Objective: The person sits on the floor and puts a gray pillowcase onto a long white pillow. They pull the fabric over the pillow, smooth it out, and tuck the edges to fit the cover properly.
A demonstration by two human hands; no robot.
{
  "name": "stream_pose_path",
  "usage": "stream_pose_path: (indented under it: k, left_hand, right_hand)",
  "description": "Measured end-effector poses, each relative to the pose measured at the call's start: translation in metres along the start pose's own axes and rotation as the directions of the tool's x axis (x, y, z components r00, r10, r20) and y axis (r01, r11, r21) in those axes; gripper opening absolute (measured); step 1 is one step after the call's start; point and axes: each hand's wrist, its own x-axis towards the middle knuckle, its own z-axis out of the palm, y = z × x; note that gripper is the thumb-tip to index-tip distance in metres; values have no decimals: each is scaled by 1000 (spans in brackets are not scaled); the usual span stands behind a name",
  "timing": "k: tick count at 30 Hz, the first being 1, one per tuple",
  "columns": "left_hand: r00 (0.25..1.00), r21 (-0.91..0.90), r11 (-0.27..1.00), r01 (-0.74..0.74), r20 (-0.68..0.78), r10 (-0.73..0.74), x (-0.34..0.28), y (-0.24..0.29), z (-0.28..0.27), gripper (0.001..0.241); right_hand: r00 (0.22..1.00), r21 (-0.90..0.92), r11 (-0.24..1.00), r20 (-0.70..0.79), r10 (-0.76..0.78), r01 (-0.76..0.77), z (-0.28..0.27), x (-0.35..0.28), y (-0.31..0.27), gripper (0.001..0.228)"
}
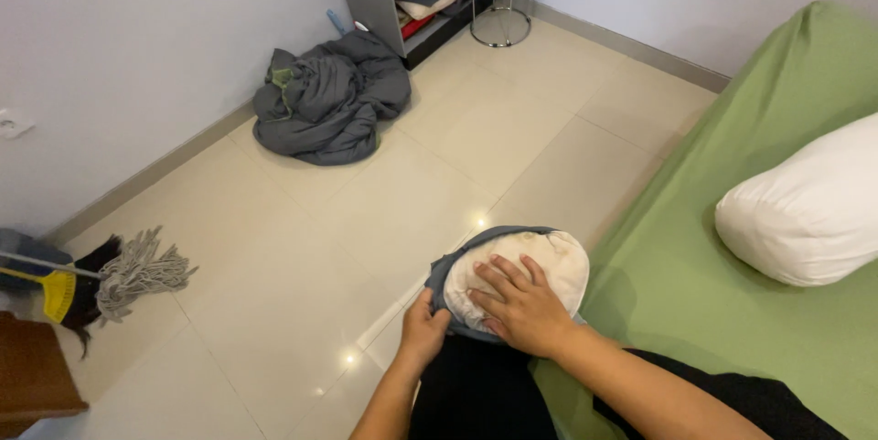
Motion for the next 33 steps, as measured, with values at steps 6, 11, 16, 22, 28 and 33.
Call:
stream_pose_path:
  k: [6, 11, 16, 22, 28, 33]
  left_hand:
    - [994, -389, 921, -8, -105, -36, 28, -23, -45, 10]
    - [969, -63, 998, -26, -247, 9, 12, 35, -56, 16]
    - [967, 741, 672, 22, -186, 174, -4, 95, -58, 41]
    - [788, 715, 426, -554, 285, 545, -28, 156, -19, 60]
    - [681, 683, 203, -701, 559, 473, -3, 149, -14, 73]
    - [772, 739, 237, -631, 568, 285, -5, 171, -15, 77]
  right_hand:
    - [852, -18, 854, -62, -520, 520, 33, -86, 42, 25]
    - [945, -57, 949, -88, -313, 309, 18, -74, 20, 36]
    - [972, 37, 978, -125, -200, 206, 45, -62, 5, 34]
    - [956, 182, 944, 48, -289, 277, 63, -52, -3, 38]
    - [896, 156, 974, 388, -215, 167, 68, -56, 9, 23]
    - [992, -66, 991, 49, -113, 116, 79, -58, 7, 24]
